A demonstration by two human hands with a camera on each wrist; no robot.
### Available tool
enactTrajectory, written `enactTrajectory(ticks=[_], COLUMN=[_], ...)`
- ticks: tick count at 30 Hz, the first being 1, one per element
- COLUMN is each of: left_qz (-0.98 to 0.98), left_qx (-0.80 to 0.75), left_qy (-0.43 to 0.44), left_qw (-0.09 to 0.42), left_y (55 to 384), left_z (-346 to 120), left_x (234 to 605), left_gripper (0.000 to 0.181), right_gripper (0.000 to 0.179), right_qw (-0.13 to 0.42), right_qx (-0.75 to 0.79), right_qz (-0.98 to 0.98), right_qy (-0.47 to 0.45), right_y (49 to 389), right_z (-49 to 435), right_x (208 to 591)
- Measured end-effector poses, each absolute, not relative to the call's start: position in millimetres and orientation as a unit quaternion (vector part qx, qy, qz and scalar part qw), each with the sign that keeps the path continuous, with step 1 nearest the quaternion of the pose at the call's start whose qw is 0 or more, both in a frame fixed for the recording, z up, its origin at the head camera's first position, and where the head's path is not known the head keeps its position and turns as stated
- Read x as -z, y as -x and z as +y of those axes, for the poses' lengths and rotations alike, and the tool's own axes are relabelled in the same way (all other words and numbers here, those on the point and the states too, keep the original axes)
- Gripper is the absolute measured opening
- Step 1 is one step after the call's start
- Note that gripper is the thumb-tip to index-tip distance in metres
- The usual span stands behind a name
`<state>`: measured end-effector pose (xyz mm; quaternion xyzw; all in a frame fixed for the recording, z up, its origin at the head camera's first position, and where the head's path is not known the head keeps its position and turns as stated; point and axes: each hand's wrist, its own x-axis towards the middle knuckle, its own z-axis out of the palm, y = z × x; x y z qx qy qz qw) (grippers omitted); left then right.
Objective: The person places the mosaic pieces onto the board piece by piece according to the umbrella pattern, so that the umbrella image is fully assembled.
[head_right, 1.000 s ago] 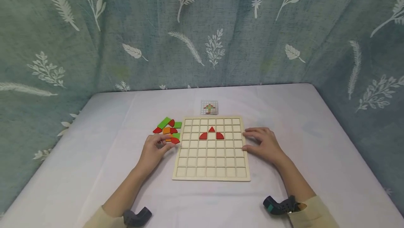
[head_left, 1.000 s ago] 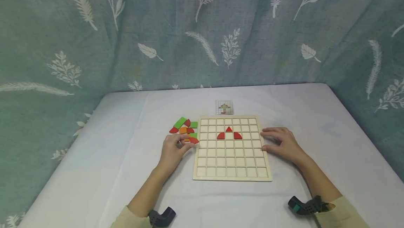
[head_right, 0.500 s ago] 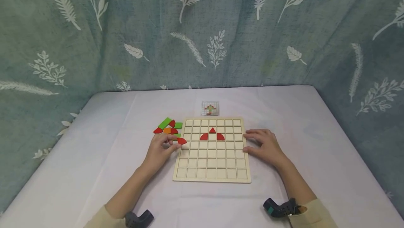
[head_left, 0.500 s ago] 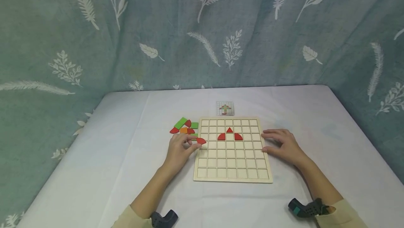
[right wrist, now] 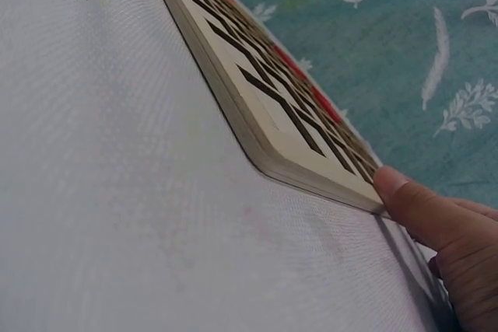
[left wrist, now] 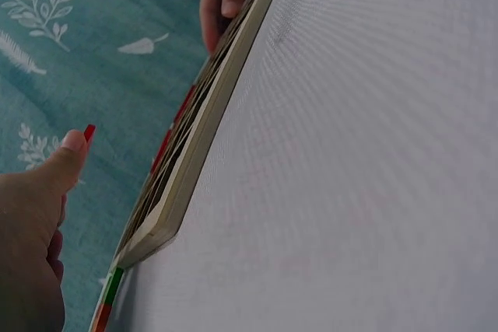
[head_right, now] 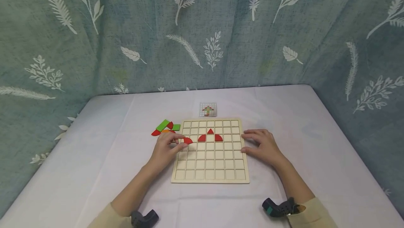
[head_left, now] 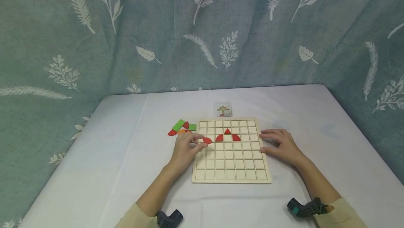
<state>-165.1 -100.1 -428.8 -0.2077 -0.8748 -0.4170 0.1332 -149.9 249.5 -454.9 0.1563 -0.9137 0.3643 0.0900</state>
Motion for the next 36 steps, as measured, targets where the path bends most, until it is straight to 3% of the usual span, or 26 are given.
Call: enactTrajectory(ticks=[25,36], left_qz=[-0.877,-0.883], left_qx=[0.408,0.403], left_qy=[0.235,0.235], left_qw=[0.097,0.052], left_y=[170.1,173.2], left_z=[-51.7,-32.7], left_x=[425.5,422.8], left_gripper=[0.033,0.035], right_gripper=[0.05,0.049], right_qw=[0.097,0.103], right_qx=[-0.357,-0.357], right_qz=[-0.914,-0.911], right_qy=[-0.169,-0.175], right_y=[151.5,151.1], right_z=[251.3,250.9], right_x=[457.4,454.7])
